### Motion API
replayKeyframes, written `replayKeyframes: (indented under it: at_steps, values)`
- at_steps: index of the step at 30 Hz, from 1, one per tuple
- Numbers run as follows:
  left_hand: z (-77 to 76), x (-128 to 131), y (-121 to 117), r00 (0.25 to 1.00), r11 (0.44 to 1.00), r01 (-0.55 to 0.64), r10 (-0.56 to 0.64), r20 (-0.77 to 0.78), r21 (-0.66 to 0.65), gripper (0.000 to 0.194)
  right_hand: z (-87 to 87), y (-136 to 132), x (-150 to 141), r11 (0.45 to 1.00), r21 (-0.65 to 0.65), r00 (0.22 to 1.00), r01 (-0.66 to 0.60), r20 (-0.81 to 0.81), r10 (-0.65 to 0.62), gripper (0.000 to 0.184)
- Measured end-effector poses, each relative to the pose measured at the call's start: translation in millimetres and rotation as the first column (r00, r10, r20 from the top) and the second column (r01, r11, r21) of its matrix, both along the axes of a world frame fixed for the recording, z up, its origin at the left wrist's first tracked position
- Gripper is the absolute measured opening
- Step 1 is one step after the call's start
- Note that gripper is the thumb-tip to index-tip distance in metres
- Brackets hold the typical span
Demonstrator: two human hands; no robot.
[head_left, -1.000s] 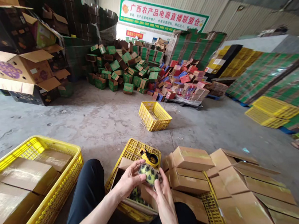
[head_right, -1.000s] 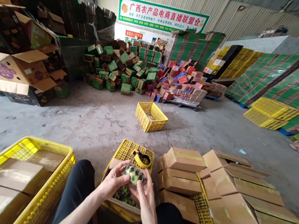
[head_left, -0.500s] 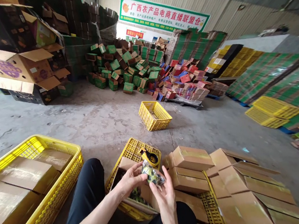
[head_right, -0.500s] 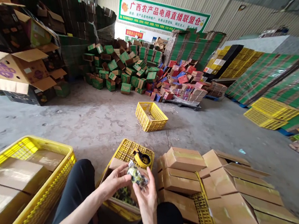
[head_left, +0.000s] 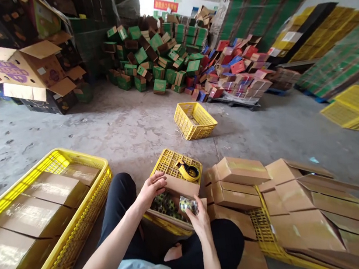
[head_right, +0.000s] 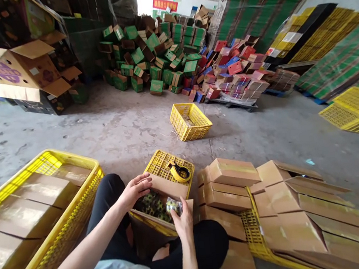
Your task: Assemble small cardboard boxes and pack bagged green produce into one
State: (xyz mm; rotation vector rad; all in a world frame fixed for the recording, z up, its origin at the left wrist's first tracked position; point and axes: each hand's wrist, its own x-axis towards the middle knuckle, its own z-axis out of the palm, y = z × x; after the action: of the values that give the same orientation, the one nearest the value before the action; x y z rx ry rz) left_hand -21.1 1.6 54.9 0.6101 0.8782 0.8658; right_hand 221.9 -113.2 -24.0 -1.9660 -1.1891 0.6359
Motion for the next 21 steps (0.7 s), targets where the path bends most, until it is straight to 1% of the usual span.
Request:
replayKeyframes:
  at_steps: [1, 3, 4, 6, 8, 10, 12, 13, 15, 18, 21]
  values:
    - [-1.6, 0.2, -0.2, 1.000, 1.000, 0.004, -0.005, -0.004, -0.005, 0.066, -2.4, 1.9, -2.2, 0.998, -0.063, 0.996, -0.030, 0.087, 0.036, 0.064]
    - [-4.2, 1.5, -0.8, 1.000, 1.000, 0.018, -0.018, -0.010, -0.011, 0.066, -3.1, 9.3, -10.5, 0.978, -0.179, 0.968, -0.106, 0.208, 0.142, 0.058]
    - [-5.2, 2.3, -1.0, 1.000, 1.000, 0.023, -0.023, -0.013, -0.013, 0.065, -2.2, 14.9, -16.9, 0.963, -0.220, 0.947, -0.152, 0.246, 0.206, 0.054]
    - [-6.6, 3.6, -0.8, 0.999, 0.999, 0.029, -0.029, -0.014, -0.015, 0.064, -0.3, 29.7, -34.0, 0.930, -0.256, 0.910, -0.265, 0.253, 0.329, 0.049]
    - [-7.7, 4.0, 0.0, 1.000, 1.000, 0.027, -0.027, -0.006, -0.014, 0.063, -0.6, 48.3, -55.3, 0.862, -0.300, 0.845, -0.409, 0.232, 0.482, 0.048]
    - [-8.4, 2.7, 1.2, 1.000, 1.000, 0.014, -0.014, 0.010, -0.010, 0.062, -3.3, 67.8, -76.8, 0.767, -0.355, 0.756, -0.534, 0.204, 0.622, 0.053]
    - [-8.2, -1.5, 2.6, 1.000, 1.000, -0.008, 0.008, 0.022, -0.005, 0.062, -6.6, 84.4, -94.0, 0.679, -0.432, 0.680, -0.593, 0.183, 0.710, 0.064]
    - [-7.7, -4.7, 3.2, 0.999, 1.000, -0.021, 0.021, 0.024, -0.003, 0.062, -7.9, 90.4, -99.8, 0.648, -0.469, 0.652, -0.600, 0.181, 0.736, 0.067]
    - [-6.3, -12.6, 4.4, 0.999, 0.999, -0.042, 0.041, 0.025, 0.007, 0.063, -8.6, 96.4, -103.9, 0.616, -0.529, 0.621, -0.583, 0.199, 0.758, 0.062]
    - [-4.5, -23.7, 5.5, 0.998, 0.998, -0.063, 0.063, 0.021, 0.024, 0.064, -5.0, 89.5, -90.5, 0.621, -0.583, 0.615, -0.524, 0.245, 0.749, 0.050]
    - [-5.7, -26.5, 6.2, 0.998, 0.998, -0.061, 0.061, 0.011, 0.013, 0.065, 3.3, 68.4, -60.4, 0.652, -0.618, 0.642, -0.439, 0.291, 0.709, 0.047]
